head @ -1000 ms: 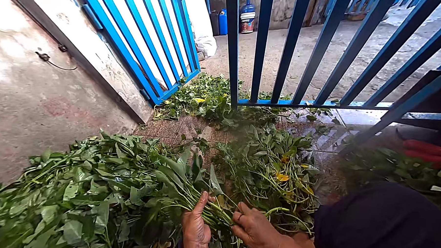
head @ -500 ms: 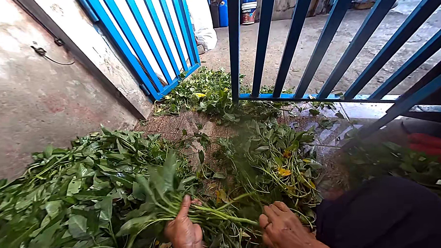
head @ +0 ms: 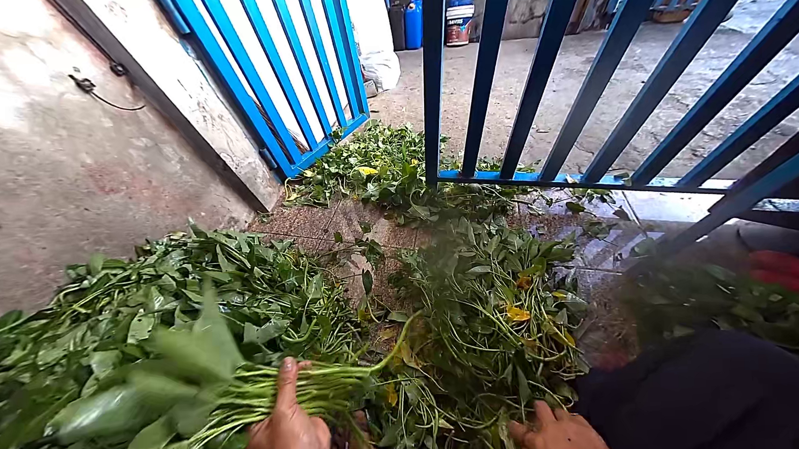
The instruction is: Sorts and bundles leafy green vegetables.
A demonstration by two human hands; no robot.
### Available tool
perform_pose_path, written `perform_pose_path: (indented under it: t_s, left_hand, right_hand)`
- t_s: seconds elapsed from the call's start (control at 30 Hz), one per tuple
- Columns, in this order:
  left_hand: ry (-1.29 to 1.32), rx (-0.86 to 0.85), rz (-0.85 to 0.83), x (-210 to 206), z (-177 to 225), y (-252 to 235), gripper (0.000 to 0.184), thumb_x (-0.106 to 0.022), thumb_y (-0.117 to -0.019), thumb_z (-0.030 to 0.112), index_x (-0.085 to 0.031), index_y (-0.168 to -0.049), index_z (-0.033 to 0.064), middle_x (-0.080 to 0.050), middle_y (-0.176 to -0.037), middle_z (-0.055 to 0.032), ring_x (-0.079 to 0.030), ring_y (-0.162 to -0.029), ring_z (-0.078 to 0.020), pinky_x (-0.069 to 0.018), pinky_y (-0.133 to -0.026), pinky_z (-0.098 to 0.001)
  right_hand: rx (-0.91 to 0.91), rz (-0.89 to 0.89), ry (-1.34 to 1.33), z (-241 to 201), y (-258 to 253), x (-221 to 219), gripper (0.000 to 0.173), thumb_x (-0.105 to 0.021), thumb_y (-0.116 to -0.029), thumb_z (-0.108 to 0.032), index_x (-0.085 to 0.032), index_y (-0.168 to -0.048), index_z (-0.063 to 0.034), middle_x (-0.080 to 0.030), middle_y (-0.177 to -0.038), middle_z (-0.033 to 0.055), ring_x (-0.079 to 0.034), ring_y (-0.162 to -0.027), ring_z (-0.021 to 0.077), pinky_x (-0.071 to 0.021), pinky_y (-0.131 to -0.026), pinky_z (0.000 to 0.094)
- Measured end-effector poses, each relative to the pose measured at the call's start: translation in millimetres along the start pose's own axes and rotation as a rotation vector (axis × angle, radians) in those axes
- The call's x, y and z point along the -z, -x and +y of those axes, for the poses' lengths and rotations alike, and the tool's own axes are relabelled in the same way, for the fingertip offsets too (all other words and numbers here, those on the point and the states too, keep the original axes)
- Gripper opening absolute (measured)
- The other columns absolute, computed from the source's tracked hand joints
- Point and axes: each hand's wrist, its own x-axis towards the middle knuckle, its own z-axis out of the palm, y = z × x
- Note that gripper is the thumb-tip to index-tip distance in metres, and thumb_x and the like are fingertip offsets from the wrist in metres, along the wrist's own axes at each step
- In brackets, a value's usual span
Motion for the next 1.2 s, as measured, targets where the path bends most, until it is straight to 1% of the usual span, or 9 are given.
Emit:
perform_pose_path:
  t_s: [0.1, 0.2, 0.3, 0.43, 0.57, 0.7, 0.83, 1.0, 1.2]
  left_hand:
    - [0.013, 0.091, -0.141, -4.5, -10.2, 12.3, 0.02, -0.068, -0.0926, -0.006, -0.059, -0.11, -0.011, -0.071, -0.077, -0.0175, -0.071, -0.062, -0.0254, -0.0632, -0.058, -0.0374]
    - [0.033, 0.255, -0.253, -8.6, -14.4, 24.1, 0.021, -0.067, -0.0943, -0.004, -0.059, -0.113, -0.0116, -0.072, -0.08, -0.0206, -0.073, -0.067, -0.0278, -0.064, -0.063, -0.0402]
    - [0.07, 0.379, -0.315, -9.4, -14.3, 29.6, 0.018, -0.064, -0.0972, -0.002, -0.059, -0.112, -0.011, -0.072, -0.079, -0.0221, -0.073, -0.067, -0.0293, -0.064, -0.063, -0.0416]
    - [0.109, 0.435, -0.305, -5.6, -14.4, 26.3, 0.016, -0.062, -0.099, 0.0, -0.059, -0.111, -0.0101, -0.072, -0.079, -0.0222, -0.073, -0.066, -0.0294, -0.064, -0.061, -0.0414]
    - [0.111, 0.455, -0.298, -5.3, -20.5, 25.6, 0.02, -0.063, -0.0978, -0.002, -0.058, -0.115, -0.0116, -0.072, -0.083, -0.0237, -0.074, -0.069, -0.0307, -0.0648, -0.066, -0.0431]
    - [0.12, 0.45, -0.295, -8.1, -22.8, 27.4, 0.019, -0.062, -0.0982, -0.003, -0.058, -0.115, -0.0115, -0.073, -0.083, -0.0238, -0.075, -0.07, -0.0317, -0.065, -0.065, -0.0435]
    - [0.113, 0.449, -0.274, -7.0, -27.0, 20.6, 0.019, -0.062, -0.0984, -0.001, -0.058, -0.114, -0.0118, -0.073, -0.083, -0.0228, -0.075, -0.071, -0.0301, -0.0648, -0.068, -0.0417]
    - [0.103, 0.484, -0.187, -4.7, -27.8, 12.0, 0.021, -0.065, -0.0979, 0.001, -0.059, -0.114, -0.01, -0.073, -0.081, -0.0214, -0.074, -0.069, -0.0301, -0.0651, -0.065, -0.0429]
    - [0.058, 0.439, -0.378, -15.0, -28.1, 33.7, 0.022, -0.063, -0.0972, -0.004, -0.058, -0.116, -0.014, -0.073, -0.086, -0.0254, -0.075, -0.074, -0.0339, -0.0649, -0.071, -0.0464]
  right_hand:
    - [0.289, 0.522, -0.101, -45.5, -9.9, 23.0, 0.037, -0.064, -0.0978, -0.043, -0.075, -0.116, -0.0126, -0.07, -0.096, 0.0203, -0.071, -0.081, 0.0382, -0.0593, -0.067, 0.0556]
    - [0.48, 0.877, -0.298, -85.2, -50.1, 36.6, 0.047, -0.07, -0.0913, -0.055, -0.073, -0.119, -0.0164, -0.068, -0.103, 0.0088, -0.067, -0.093, 0.0254, -0.0592, -0.075, 0.045]
    - [0.544, 0.634, -0.556, -104.2, -72.5, 45.0, 0.037, -0.073, -0.0925, -0.043, -0.076, -0.12, -0.018, -0.068, -0.112, 0.0082, -0.064, -0.106, 0.0227, -0.0543, -0.091, 0.0447]
    - [0.656, 0.658, -0.829, -106.7, -84.4, 22.3, 0.015, -0.071, -0.0955, -0.021, -0.08, -0.1, -0.0114, -0.072, -0.101, 0.0043, -0.068, -0.095, 0.0084, -0.0584, -0.085, 0.0253]
    - [0.647, 0.567, -0.919, -110.5, -79.8, 14.6, 0.039, -0.077, -0.0924, -0.035, -0.074, -0.118, -0.0059, -0.07, -0.107, 0.0085, -0.068, -0.091, 0.0127, -0.0604, -0.082, 0.0297]
    - [0.676, 0.732, -0.972, -116.7, -87.1, 7.3, 0.011, -0.073, -0.0931, -0.015, -0.078, -0.099, -0.0075, -0.071, -0.096, 0.0045, -0.068, -0.089, 0.0099, -0.0593, -0.081, 0.0253]
    - [0.886, 0.797, -1.069, -110.2, -82.7, 11.3, 0.011, -0.065, -0.0985, -0.005, -0.072, -0.106, -0.0029, -0.075, -0.103, 0.0075, -0.071, -0.1, 0.0175, -0.0604, -0.092, 0.0367]
    - [0.827, 0.488, -1.149, -85.7, -59.1, 22.2, 0.009, -0.055, -0.1046, -0.008, -0.059, -0.107, -0.0005, -0.061, -0.078, 0.0035, -0.058, -0.063, 0.0079, -0.0521, -0.059, 0.0246]
    - [0.539, 0.47, -0.707, -88.8, -73.9, 39.2, 0.041, -0.067, -0.0958, -0.048, -0.075, -0.124, -0.0187, -0.067, -0.116, 0.0069, -0.06, -0.114, 0.0209, -0.0503, -0.1, 0.043]
